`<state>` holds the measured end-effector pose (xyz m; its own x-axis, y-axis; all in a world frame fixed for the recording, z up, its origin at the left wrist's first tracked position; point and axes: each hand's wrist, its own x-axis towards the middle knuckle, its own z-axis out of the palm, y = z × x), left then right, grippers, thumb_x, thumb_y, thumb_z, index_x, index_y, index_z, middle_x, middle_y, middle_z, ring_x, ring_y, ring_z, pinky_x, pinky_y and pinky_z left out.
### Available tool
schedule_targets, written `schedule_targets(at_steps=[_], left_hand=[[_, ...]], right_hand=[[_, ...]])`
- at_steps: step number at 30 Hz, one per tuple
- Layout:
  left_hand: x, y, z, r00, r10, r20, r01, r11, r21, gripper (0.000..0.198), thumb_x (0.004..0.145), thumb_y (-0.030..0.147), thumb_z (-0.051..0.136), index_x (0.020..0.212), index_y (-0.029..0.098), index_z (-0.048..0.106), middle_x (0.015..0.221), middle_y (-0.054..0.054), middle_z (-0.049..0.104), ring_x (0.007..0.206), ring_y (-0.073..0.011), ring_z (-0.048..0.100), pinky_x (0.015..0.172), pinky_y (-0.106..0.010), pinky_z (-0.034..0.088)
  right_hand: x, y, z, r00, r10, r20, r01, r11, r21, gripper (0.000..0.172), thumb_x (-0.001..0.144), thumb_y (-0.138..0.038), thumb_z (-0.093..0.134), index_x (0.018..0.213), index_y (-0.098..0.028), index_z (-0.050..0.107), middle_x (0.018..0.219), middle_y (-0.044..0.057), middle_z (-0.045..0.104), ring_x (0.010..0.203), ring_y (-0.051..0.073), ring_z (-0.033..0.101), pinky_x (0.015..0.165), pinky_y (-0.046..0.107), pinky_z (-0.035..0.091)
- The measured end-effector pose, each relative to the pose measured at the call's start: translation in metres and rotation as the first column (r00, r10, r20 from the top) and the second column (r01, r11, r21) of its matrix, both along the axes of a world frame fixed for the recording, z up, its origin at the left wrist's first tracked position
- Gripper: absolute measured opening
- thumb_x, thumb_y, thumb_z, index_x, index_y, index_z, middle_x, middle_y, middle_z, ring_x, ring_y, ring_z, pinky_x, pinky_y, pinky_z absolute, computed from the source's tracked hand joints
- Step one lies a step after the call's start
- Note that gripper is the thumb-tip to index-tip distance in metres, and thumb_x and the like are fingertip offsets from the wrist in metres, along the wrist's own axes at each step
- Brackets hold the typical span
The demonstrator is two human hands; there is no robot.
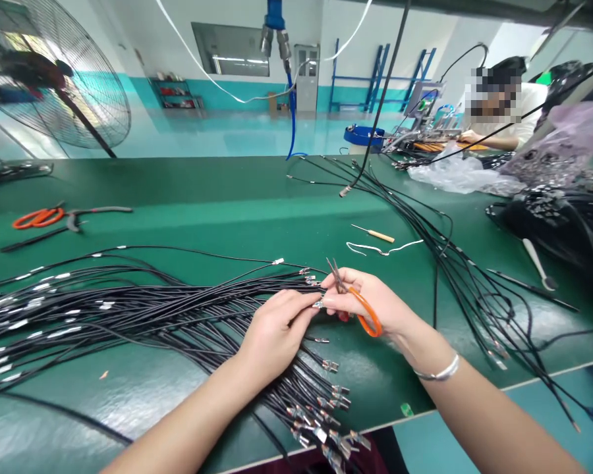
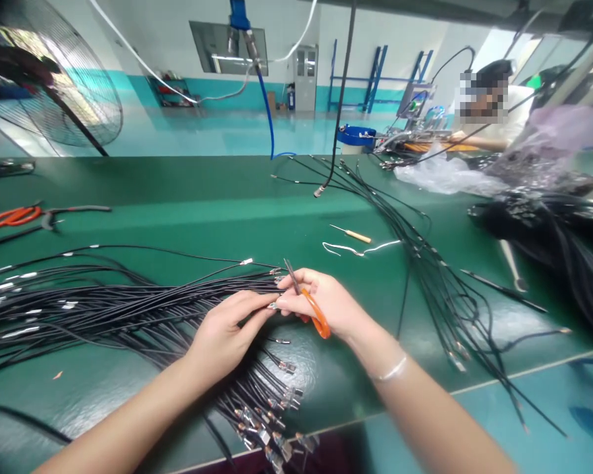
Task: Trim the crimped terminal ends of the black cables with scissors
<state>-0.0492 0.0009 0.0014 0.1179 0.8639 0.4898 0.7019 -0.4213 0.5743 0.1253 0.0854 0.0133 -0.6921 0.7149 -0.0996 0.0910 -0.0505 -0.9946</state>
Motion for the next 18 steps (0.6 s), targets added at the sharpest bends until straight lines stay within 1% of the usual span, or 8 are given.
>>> schedule_targets(at_steps=[1,2,7,11,13,16,18], left_hand=[[-0.001,-0.002,0.001,0.999,-0.004,0.044,0.004,1.000,-0.004,0.020,0.088,0.018,0.055,0.104,0.019,0.067,0.087,-0.004,0.070,0.079,-0.0149,0.062,0.074,-0.028,0.050],[-0.001,-0.004,0.002,0.997,-0.005,0.077,0.006,1.000,-0.010,0.020,0.087,0.018,0.057,0.104,0.018,0.067,0.087,-0.005,0.070,0.079,-0.0146,0.062,0.074,-0.027,0.050],[-0.002,-0.012,0.008,0.973,0.016,0.231,0.006,0.996,-0.094,0.018,0.086,0.015,0.058,0.098,0.021,0.071,0.086,-0.002,0.069,0.079,-0.0126,0.062,0.074,-0.023,0.048],[-0.001,-0.015,0.010,0.927,0.062,0.371,0.002,0.985,-0.172,0.014,0.084,0.018,0.062,0.090,0.024,0.073,0.082,-0.001,0.067,0.076,-0.0123,0.061,0.071,-0.022,0.048],[-0.001,-0.015,0.010,0.906,0.083,0.415,0.010,0.976,-0.217,0.012,0.083,0.019,0.063,0.088,0.024,0.073,0.080,0.000,0.067,0.075,-0.0124,0.060,0.069,-0.022,0.047],[-0.002,-0.015,0.010,0.890,0.099,0.444,0.037,0.957,-0.289,0.011,0.083,0.022,0.063,0.088,0.024,0.073,0.082,0.000,0.066,0.077,-0.0130,0.060,0.070,-0.023,0.045],[-0.002,-0.015,0.010,0.878,0.095,0.469,0.070,0.944,-0.322,0.011,0.083,0.024,0.063,0.089,0.024,0.072,0.084,-0.001,0.066,0.080,-0.0142,0.059,0.072,-0.025,0.045]], right_hand=[[0.000,-0.001,0.002,0.999,-0.007,-0.045,0.004,0.997,-0.077,0.030,0.074,-0.033,0.073,0.094,-0.017,0.056,0.069,-0.002,0.063,0.061,0.011,0.059,0.052,0.021,0.042],[0.000,-0.003,0.003,0.997,-0.017,-0.076,0.008,0.994,-0.111,0.030,0.073,-0.031,0.074,0.094,-0.017,0.057,0.068,-0.002,0.063,0.062,0.010,0.059,0.053,0.021,0.042],[-0.006,-0.009,0.008,0.978,-0.080,-0.194,0.053,0.988,-0.143,0.024,0.073,-0.023,0.075,0.090,-0.017,0.058,0.070,-0.003,0.065,0.065,0.009,0.062,0.059,0.021,0.044],[-0.010,-0.012,0.004,0.975,-0.094,-0.204,0.054,0.980,-0.191,0.026,0.073,-0.025,0.076,0.089,-0.017,0.058,0.066,-0.004,0.064,0.062,0.009,0.063,0.053,0.019,0.041],[-0.010,-0.013,0.001,0.974,-0.095,-0.204,0.051,0.977,-0.209,0.026,0.072,-0.027,0.076,0.089,-0.018,0.057,0.064,-0.004,0.063,0.061,0.009,0.062,0.051,0.019,0.040],[-0.010,-0.014,-0.002,0.975,-0.097,-0.199,0.052,0.975,-0.218,0.025,0.073,-0.026,0.076,0.088,-0.018,0.058,0.064,-0.005,0.063,0.061,0.009,0.062,0.051,0.018,0.040],[-0.010,-0.014,-0.001,0.973,-0.101,-0.206,0.056,0.976,-0.212,0.023,0.073,-0.023,0.075,0.088,-0.018,0.058,0.066,-0.005,0.062,0.061,0.008,0.062,0.054,0.019,0.042]])
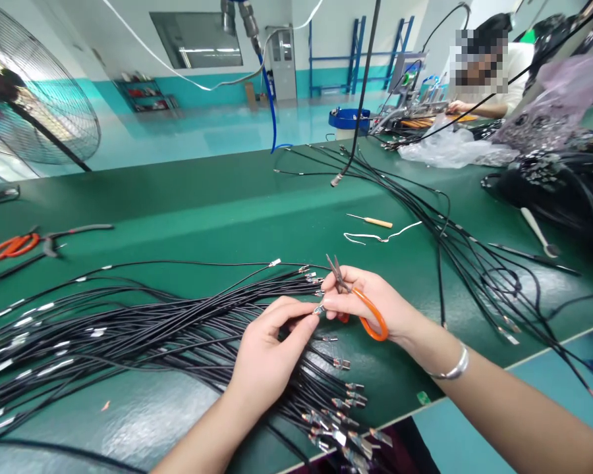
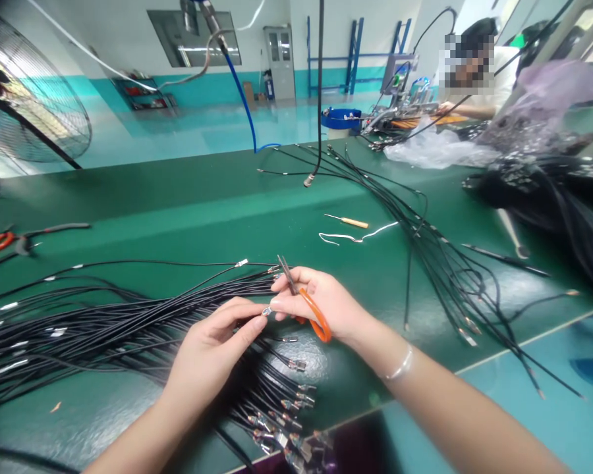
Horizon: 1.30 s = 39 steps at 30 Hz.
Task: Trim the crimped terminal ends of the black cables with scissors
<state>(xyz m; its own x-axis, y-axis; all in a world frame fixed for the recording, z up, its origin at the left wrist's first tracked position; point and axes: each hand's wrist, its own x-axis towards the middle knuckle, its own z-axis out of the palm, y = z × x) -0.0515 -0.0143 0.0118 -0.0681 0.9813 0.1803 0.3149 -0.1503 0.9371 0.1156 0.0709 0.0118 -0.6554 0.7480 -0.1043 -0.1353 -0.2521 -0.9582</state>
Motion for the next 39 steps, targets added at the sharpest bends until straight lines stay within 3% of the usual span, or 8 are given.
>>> schedule_targets(at_steps=[8,13,19,21,24,28,31,39], left_hand=[[0.001,-0.004,0.006,0.999,0.006,0.046,-0.006,1.000,-0.010,0.006,0.081,0.023,0.064,0.080,0.021,0.070,0.076,-0.001,0.063,0.074,-0.0143,0.057,0.069,-0.026,0.044],[0.001,-0.001,0.006,0.996,-0.011,-0.090,0.013,1.000,0.024,0.008,0.083,0.022,0.061,0.081,0.020,0.068,0.078,-0.002,0.064,0.075,-0.0154,0.059,0.071,-0.028,0.047],[-0.002,-0.018,0.016,0.939,0.255,-0.229,-0.196,0.948,0.251,0.007,0.081,0.020,0.062,0.086,0.022,0.067,0.089,-0.003,0.065,0.088,-0.0181,0.059,0.083,-0.032,0.045],[0.003,-0.033,0.017,0.956,0.261,-0.135,-0.233,0.952,0.197,0.007,0.081,0.020,0.063,0.077,0.022,0.069,0.083,-0.002,0.065,0.081,-0.0163,0.060,0.076,-0.028,0.047],[0.021,-0.055,0.008,0.969,0.173,0.177,-0.153,0.981,-0.121,0.009,0.078,0.027,0.067,0.075,0.022,0.074,0.076,-0.002,0.067,0.067,-0.0140,0.060,0.061,-0.024,0.049],[0.048,-0.065,-0.007,0.694,0.415,0.589,-0.170,0.889,-0.425,0.027,0.073,0.032,0.073,0.097,0.020,0.072,0.081,-0.004,0.070,0.066,-0.0121,0.061,0.066,-0.025,0.051],[0.056,-0.063,-0.008,0.558,0.443,0.702,-0.175,0.890,-0.422,0.023,0.069,0.029,0.077,0.087,0.017,0.073,0.081,-0.004,0.070,0.066,-0.0103,0.059,0.067,-0.023,0.050],[0.045,-0.073,0.000,0.582,0.331,0.742,-0.078,0.932,-0.355,0.009,0.076,0.025,0.071,0.073,0.017,0.070,0.067,0.000,0.062,0.068,-0.0106,0.056,0.071,-0.023,0.045]], right_hand=[[0.002,-0.004,0.004,0.999,0.039,-0.006,-0.039,0.999,0.024,0.023,0.072,-0.020,0.075,0.087,-0.017,0.057,0.066,-0.005,0.063,0.062,0.008,0.062,0.063,0.022,0.047],[0.003,-0.003,0.004,0.998,0.044,0.048,-0.046,0.998,0.036,0.026,0.072,-0.025,0.075,0.088,-0.016,0.058,0.067,-0.005,0.061,0.062,0.009,0.061,0.063,0.023,0.046],[0.005,-0.009,0.007,0.994,-0.058,0.097,0.058,0.998,0.002,0.027,0.071,-0.030,0.075,0.087,-0.017,0.057,0.067,-0.005,0.059,0.057,0.008,0.057,0.053,0.021,0.040],[0.006,-0.017,0.008,0.993,-0.103,0.064,0.103,0.995,0.015,0.024,0.072,-0.028,0.074,0.086,-0.018,0.057,0.069,-0.004,0.059,0.059,0.008,0.058,0.055,0.021,0.042],[0.005,-0.035,0.010,0.982,-0.182,0.056,0.179,0.982,0.053,0.020,0.072,-0.024,0.072,0.083,-0.018,0.056,0.069,-0.004,0.058,0.061,0.009,0.059,0.061,0.024,0.047],[0.001,-0.064,0.005,0.954,-0.293,0.063,0.287,0.953,0.094,0.018,0.073,-0.024,0.071,0.083,-0.020,0.056,0.072,-0.003,0.059,0.065,0.010,0.060,0.064,0.024,0.050],[-0.003,-0.083,-0.002,0.931,-0.357,0.076,0.350,0.932,0.095,0.017,0.075,-0.026,0.070,0.083,-0.021,0.056,0.075,-0.002,0.060,0.066,0.011,0.060,0.062,0.023,0.051],[0.000,-0.101,0.004,0.952,-0.274,0.134,0.250,0.952,0.175,0.013,0.078,-0.028,0.067,0.083,-0.021,0.057,0.074,0.000,0.063,0.066,0.014,0.062,0.063,0.026,0.053]])
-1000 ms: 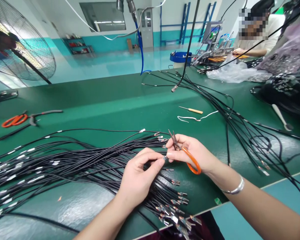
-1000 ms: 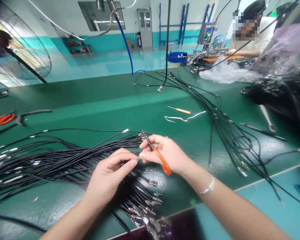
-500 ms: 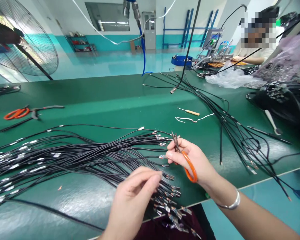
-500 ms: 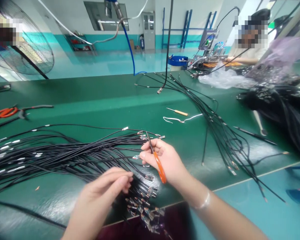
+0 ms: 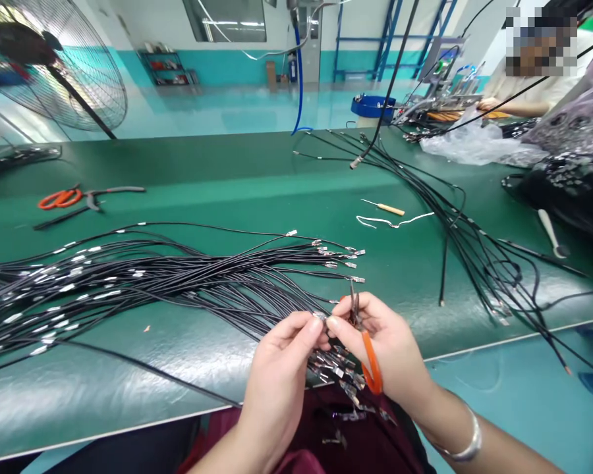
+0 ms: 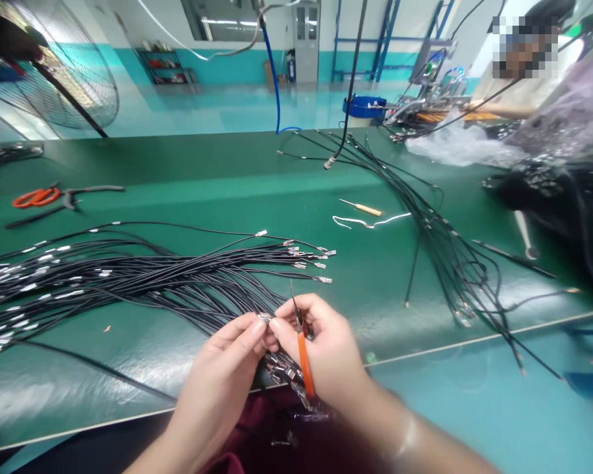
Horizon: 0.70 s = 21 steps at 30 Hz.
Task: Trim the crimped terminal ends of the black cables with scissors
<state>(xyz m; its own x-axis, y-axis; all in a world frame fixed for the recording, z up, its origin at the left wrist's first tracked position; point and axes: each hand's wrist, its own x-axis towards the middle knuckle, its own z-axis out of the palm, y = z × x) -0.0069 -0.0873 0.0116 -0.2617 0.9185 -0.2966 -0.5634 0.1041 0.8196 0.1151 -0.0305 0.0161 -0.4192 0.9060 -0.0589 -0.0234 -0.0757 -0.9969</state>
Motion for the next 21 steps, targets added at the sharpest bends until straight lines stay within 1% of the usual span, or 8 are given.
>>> schedule_targets(at_steps=[2,4,6,8,10,12,14,21], left_hand=[[-0.005,-0.004,0.000,0.998,-0.036,-0.044,0.036,0.999,0.015,0.010,0.078,0.025,0.069,0.072,0.017,0.067,0.069,0.000,0.061,0.069,-0.0110,0.055,0.072,-0.023,0.044],[-0.010,-0.007,-0.001,0.990,-0.085,-0.116,0.090,0.995,0.040,0.012,0.079,0.026,0.067,0.073,0.017,0.065,0.071,0.000,0.059,0.071,-0.0116,0.053,0.072,-0.024,0.042],[-0.017,-0.009,-0.002,0.972,-0.131,-0.195,0.147,0.987,0.070,0.012,0.080,0.027,0.066,0.074,0.017,0.064,0.072,0.000,0.057,0.072,-0.0122,0.051,0.072,-0.025,0.041],[-0.023,-0.011,-0.003,0.953,-0.167,-0.254,0.197,0.976,0.095,0.012,0.081,0.027,0.066,0.075,0.017,0.064,0.074,0.000,0.055,0.072,-0.0122,0.050,0.071,-0.024,0.041],[-0.028,-0.012,-0.004,0.940,-0.188,-0.284,0.228,0.967,0.114,0.011,0.081,0.025,0.066,0.074,0.017,0.064,0.075,0.001,0.054,0.072,-0.0117,0.049,0.070,-0.023,0.040],[-0.031,-0.014,-0.004,0.933,-0.195,-0.302,0.242,0.962,0.129,0.010,0.081,0.024,0.066,0.074,0.017,0.064,0.077,0.000,0.054,0.073,-0.0113,0.050,0.070,-0.023,0.040],[-0.034,-0.015,-0.004,0.926,-0.196,-0.323,0.252,0.958,0.140,0.009,0.081,0.024,0.066,0.074,0.017,0.065,0.077,0.000,0.054,0.074,-0.0112,0.050,0.071,-0.022,0.040],[-0.035,-0.017,0.000,0.906,-0.172,-0.387,0.247,0.957,0.153,0.011,0.079,0.023,0.067,0.070,0.017,0.065,0.076,0.000,0.054,0.073,-0.0117,0.050,0.069,-0.022,0.041]], right_hand=[[0.007,0.003,0.006,0.987,0.110,0.120,-0.117,0.992,0.054,0.013,0.079,-0.031,0.067,0.084,-0.021,0.060,0.075,0.001,0.064,0.068,0.015,0.062,0.064,0.027,0.052],[0.016,0.009,0.011,0.936,0.207,0.286,-0.262,0.950,0.172,0.018,0.078,-0.035,0.068,0.086,-0.020,0.065,0.073,0.002,0.064,0.065,0.015,0.060,0.061,0.027,0.050],[0.026,0.016,0.014,0.874,0.206,0.441,-0.381,0.854,0.355,0.026,0.076,-0.042,0.070,0.090,-0.019,0.068,0.069,0.001,0.061,0.060,0.014,0.055,0.057,0.026,0.046],[0.033,0.022,0.013,0.818,0.197,0.540,-0.488,0.734,0.472,0.034,0.076,-0.047,0.070,0.093,-0.018,0.070,0.065,0.001,0.059,0.057,0.013,0.051,0.054,0.025,0.042],[0.036,0.024,0.012,0.772,0.205,0.601,-0.576,0.625,0.527,0.036,0.078,-0.051,0.067,0.092,-0.018,0.071,0.061,0.000,0.057,0.053,0.012,0.048,0.051,0.025,0.038],[0.035,0.023,0.010,0.749,0.207,0.629,-0.619,0.554,0.556,0.036,0.080,-0.051,0.064,0.091,-0.018,0.071,0.059,0.000,0.057,0.051,0.012,0.047,0.049,0.024,0.036],[0.032,0.020,0.009,0.743,0.194,0.640,-0.630,0.525,0.572,0.036,0.082,-0.051,0.062,0.091,-0.018,0.071,0.059,0.000,0.058,0.051,0.012,0.048,0.050,0.024,0.036],[0.028,0.015,0.009,0.752,0.150,0.641,-0.618,0.496,0.609,0.032,0.084,-0.049,0.061,0.090,-0.019,0.071,0.059,0.001,0.062,0.051,0.012,0.052,0.049,0.023,0.035]])
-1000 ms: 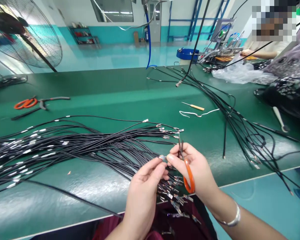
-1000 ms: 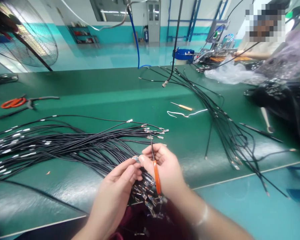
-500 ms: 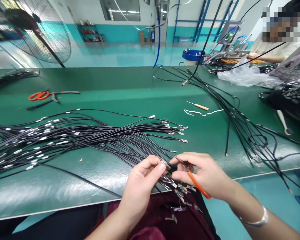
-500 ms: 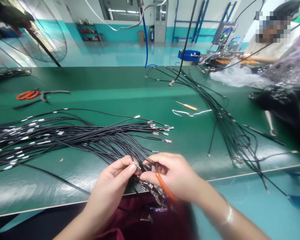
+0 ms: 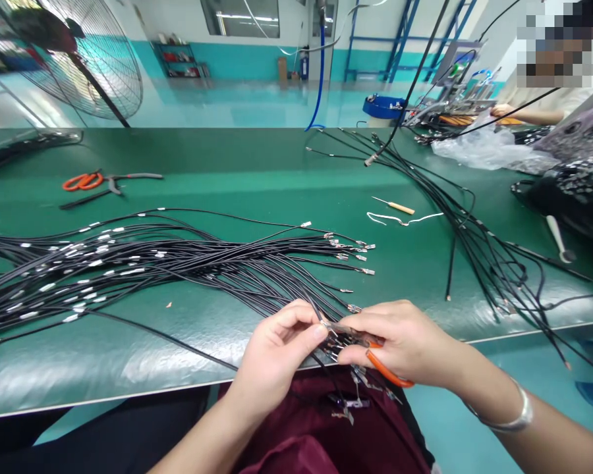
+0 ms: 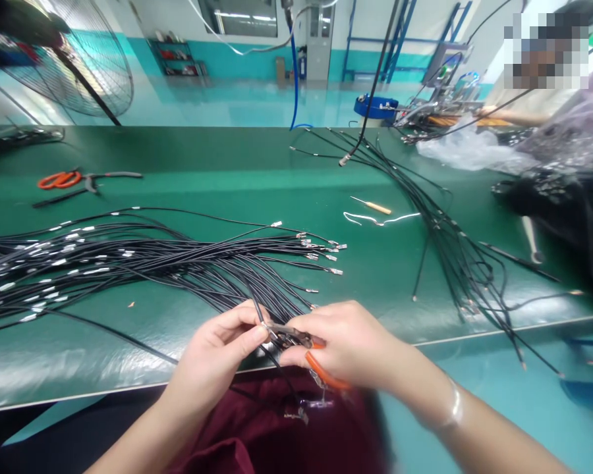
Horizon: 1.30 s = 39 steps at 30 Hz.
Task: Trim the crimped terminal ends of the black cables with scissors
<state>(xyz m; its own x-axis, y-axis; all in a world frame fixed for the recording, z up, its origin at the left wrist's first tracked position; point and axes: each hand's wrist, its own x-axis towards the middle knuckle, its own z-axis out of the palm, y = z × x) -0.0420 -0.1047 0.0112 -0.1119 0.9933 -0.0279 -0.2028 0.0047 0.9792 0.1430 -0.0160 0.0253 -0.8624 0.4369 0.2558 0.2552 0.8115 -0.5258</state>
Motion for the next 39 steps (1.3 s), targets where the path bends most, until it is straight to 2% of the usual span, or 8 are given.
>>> schedule_targets(at_steps=[5,16,25,31,39], left_hand=[[-0.001,-0.001,0.000,0.999,-0.013,-0.034,0.013,1.000,0.007,0.013,0.079,0.023,0.067,0.068,0.017,0.064,0.074,-0.001,0.055,0.072,-0.0127,0.051,0.070,-0.024,0.042],[-0.001,-0.001,0.000,0.999,-0.015,-0.045,0.014,1.000,-0.024,0.013,0.079,0.022,0.067,0.067,0.016,0.065,0.073,0.000,0.057,0.072,-0.0118,0.052,0.069,-0.023,0.041],[0.007,-0.002,-0.003,0.998,0.051,0.040,-0.047,0.995,-0.084,0.011,0.080,0.022,0.066,0.071,0.017,0.063,0.072,0.002,0.056,0.070,-0.0101,0.050,0.069,-0.022,0.040],[0.015,-0.003,-0.005,0.989,0.133,0.063,-0.129,0.989,-0.066,0.013,0.081,0.021,0.065,0.069,0.017,0.062,0.071,0.003,0.054,0.071,-0.0097,0.048,0.069,-0.021,0.039],[0.018,-0.002,-0.006,0.988,0.147,0.047,-0.144,0.988,-0.058,0.011,0.081,0.020,0.065,0.071,0.017,0.061,0.072,0.003,0.054,0.072,-0.0100,0.049,0.070,-0.021,0.040]], right_hand=[[0.000,-0.001,0.003,1.000,0.013,-0.020,-0.012,0.999,0.042,0.027,0.086,-0.045,0.060,0.090,-0.020,0.071,0.060,0.001,0.064,0.052,0.013,0.055,0.051,0.024,0.036],[0.001,-0.002,0.003,0.999,0.034,0.041,-0.039,0.994,0.107,0.030,0.089,-0.045,0.055,0.092,-0.018,0.069,0.062,0.002,0.065,0.054,0.013,0.058,0.052,0.025,0.037],[0.000,-0.005,0.002,0.997,-0.025,0.073,0.009,0.979,0.204,0.029,0.091,-0.040,0.054,0.094,-0.016,0.070,0.063,0.002,0.067,0.056,0.015,0.062,0.053,0.027,0.037],[-0.001,-0.007,-0.001,0.995,-0.073,0.060,0.060,0.978,0.201,0.027,0.091,-0.038,0.053,0.092,-0.017,0.070,0.068,0.002,0.070,0.059,0.016,0.064,0.054,0.026,0.040],[-0.001,-0.007,-0.007,0.993,-0.096,0.066,0.081,0.976,0.200,0.032,0.094,-0.037,0.049,0.084,-0.015,0.070,0.063,0.003,0.068,0.056,0.016,0.063,0.052,0.026,0.037]])
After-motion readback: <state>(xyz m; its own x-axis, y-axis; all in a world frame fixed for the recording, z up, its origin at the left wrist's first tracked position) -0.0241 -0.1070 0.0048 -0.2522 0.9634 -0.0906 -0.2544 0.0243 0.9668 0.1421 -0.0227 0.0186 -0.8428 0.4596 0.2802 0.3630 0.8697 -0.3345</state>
